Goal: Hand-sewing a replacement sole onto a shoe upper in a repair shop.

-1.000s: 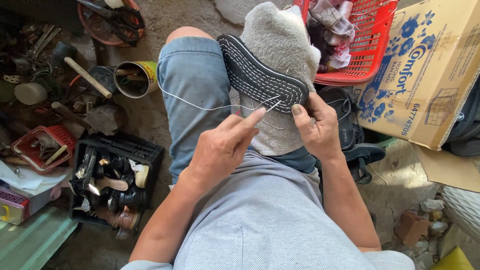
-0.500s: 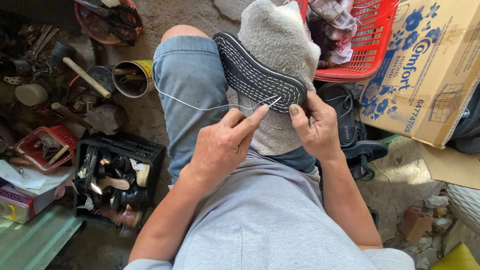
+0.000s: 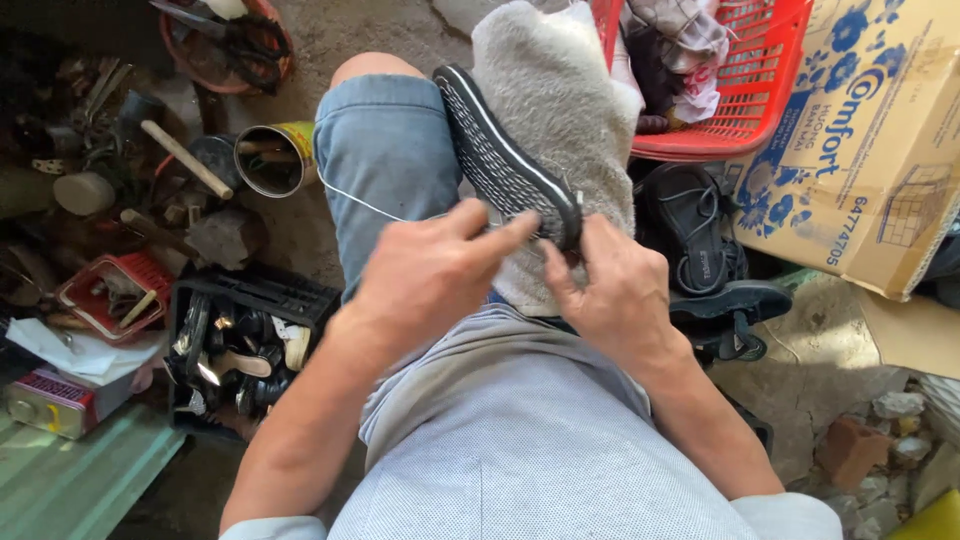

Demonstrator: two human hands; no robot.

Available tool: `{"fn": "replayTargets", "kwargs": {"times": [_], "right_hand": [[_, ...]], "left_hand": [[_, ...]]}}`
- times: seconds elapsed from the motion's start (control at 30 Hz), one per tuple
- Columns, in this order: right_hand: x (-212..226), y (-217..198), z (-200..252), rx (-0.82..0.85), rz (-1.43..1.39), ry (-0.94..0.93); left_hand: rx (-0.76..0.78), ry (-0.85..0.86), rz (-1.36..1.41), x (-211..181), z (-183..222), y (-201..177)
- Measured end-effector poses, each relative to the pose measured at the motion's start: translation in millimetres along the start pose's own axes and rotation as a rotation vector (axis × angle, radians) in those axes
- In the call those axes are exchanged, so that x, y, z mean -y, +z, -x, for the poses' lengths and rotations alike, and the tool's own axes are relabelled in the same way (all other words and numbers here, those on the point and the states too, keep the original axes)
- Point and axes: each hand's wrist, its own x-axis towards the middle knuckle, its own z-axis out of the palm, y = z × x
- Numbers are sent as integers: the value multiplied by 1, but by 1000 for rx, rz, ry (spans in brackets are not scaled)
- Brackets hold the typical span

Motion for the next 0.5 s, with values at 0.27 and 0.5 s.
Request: {"fn": "replayTargets", "kwargs": {"times": [0.27,0.5], "right_hand": [[-3,-17,-37,-3,-567,148],[-52,-28,-33,-236,-151,69]], "left_hand": [[-72,-38,-72,35,20,-12],[-108,-56,-29,25,13,-1]]}}
